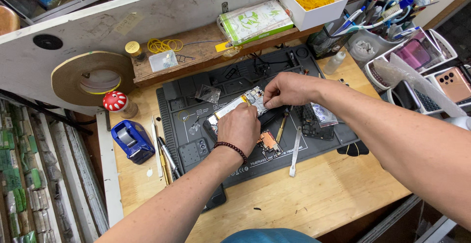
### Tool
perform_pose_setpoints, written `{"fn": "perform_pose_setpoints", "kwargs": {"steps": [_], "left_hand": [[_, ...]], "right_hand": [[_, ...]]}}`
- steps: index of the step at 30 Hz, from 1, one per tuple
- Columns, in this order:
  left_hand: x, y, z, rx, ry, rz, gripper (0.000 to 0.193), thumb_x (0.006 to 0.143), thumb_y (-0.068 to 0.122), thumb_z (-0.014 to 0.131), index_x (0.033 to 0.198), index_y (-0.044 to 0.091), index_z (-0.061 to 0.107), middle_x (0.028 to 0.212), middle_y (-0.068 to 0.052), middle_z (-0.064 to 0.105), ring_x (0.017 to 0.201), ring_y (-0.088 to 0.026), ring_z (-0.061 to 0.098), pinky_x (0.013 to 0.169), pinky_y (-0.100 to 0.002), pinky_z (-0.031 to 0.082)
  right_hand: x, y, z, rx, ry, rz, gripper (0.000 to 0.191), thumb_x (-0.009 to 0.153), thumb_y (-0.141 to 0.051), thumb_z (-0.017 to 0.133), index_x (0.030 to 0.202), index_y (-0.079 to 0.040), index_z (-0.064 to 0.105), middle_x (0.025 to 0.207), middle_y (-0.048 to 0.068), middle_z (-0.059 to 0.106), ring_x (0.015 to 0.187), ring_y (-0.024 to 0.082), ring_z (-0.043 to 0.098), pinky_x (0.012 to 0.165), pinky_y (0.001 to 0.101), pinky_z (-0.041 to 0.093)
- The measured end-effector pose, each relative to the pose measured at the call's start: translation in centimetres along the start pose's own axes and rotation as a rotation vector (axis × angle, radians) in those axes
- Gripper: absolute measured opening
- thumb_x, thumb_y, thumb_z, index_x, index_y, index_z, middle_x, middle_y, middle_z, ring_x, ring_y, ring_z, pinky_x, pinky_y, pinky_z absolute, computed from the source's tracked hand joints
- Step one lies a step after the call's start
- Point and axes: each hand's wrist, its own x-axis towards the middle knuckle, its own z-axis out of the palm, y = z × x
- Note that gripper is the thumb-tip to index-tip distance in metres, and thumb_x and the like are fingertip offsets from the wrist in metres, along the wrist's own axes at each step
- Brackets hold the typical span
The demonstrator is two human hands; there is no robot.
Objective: The person works at a repair bench disassembling a smartphone, using fingers and small tools to pry open the device, detach internal components, and lift out the battery. They handle the phone chassis, flex cables, and small screws on a magnetic repair mat throughout the clip.
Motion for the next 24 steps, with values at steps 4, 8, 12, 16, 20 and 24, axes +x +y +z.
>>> {"fn": "perform_pose_setpoints", "kwargs": {"steps": [4,8,12,16,20,24], "left_hand": [[-0.08,0.00,-0.03,0.012,-0.020,0.002,0.010,0.084,0.009,0.064,0.085,0.002,0.072,0.093,-0.016,0.070,0.086,-0.037,0.071,0.078,-0.050,0.056],[0.00,-0.07,-0.03,0.025,-0.028,-0.004,0.011,0.085,0.010,0.065,0.085,0.002,0.072,0.094,-0.016,0.069,0.085,-0.037,0.071,0.078,-0.050,0.056],[0.09,-0.08,0.04,0.026,-0.023,0.001,0.011,0.085,0.010,0.065,0.085,0.003,0.072,0.093,-0.016,0.069,0.084,-0.038,0.071,0.077,-0.050,0.056],[0.12,-0.08,0.11,0.036,-0.025,0.009,0.010,0.084,0.010,0.065,0.085,0.003,0.072,0.092,-0.016,0.069,0.085,-0.037,0.071,0.077,-0.050,0.056],[0.13,-0.20,0.10,0.038,-0.018,0.025,0.010,0.084,0.010,0.065,0.085,0.003,0.072,0.092,-0.016,0.069,0.084,-0.037,0.071,0.077,-0.050,0.057],[0.09,-0.26,0.11,0.032,-0.010,0.026,0.010,0.084,0.010,0.065,0.085,0.003,0.072,0.092,-0.016,0.070,0.084,-0.037,0.071,0.078,-0.050,0.057]], "right_hand": [[-0.09,-0.14,-0.08,0.007,-0.014,0.011,0.019,0.084,-0.021,0.079,0.099,-0.009,0.081,0.086,0.003,0.081,0.079,0.011,0.071,0.075,0.0304,0.056],[-0.10,-0.37,-0.10,-0.036,0.002,-0.007,0.021,0.083,-0.022,0.080,0.100,-0.011,0.082,0.086,0.004,0.082,0.079,0.012,0.072,0.074,0.0314,0.056],[-0.32,-0.46,0.17,-0.073,0.041,0.005,0.022,0.081,-0.023,0.081,0.100,-0.012,0.082,0.087,0.004,0.081,0.079,0.014,0.074,0.075,0.0322,0.056],[-0.53,-0.42,0.23,-0.091,0.065,-0.008,0.022,0.081,-0.024,0.082,0.099,-0.012,0.082,0.086,0.004,0.081,0.079,0.015,0.074,0.074,0.0327,0.057],[-0.68,-0.40,0.41,-0.081,0.081,-0.015,0.022,0.080,-0.025,0.082,0.099,-0.013,0.082,0.085,0.004,0.081,0.078,0.015,0.074,0.074,0.0326,0.057],[-0.75,-0.52,0.44,-0.091,0.089,-0.017,0.022,0.081,-0.025,0.082,0.098,-0.013,0.082,0.084,0.005,0.081,0.077,0.015,0.074,0.073,0.0331,0.056]]}}
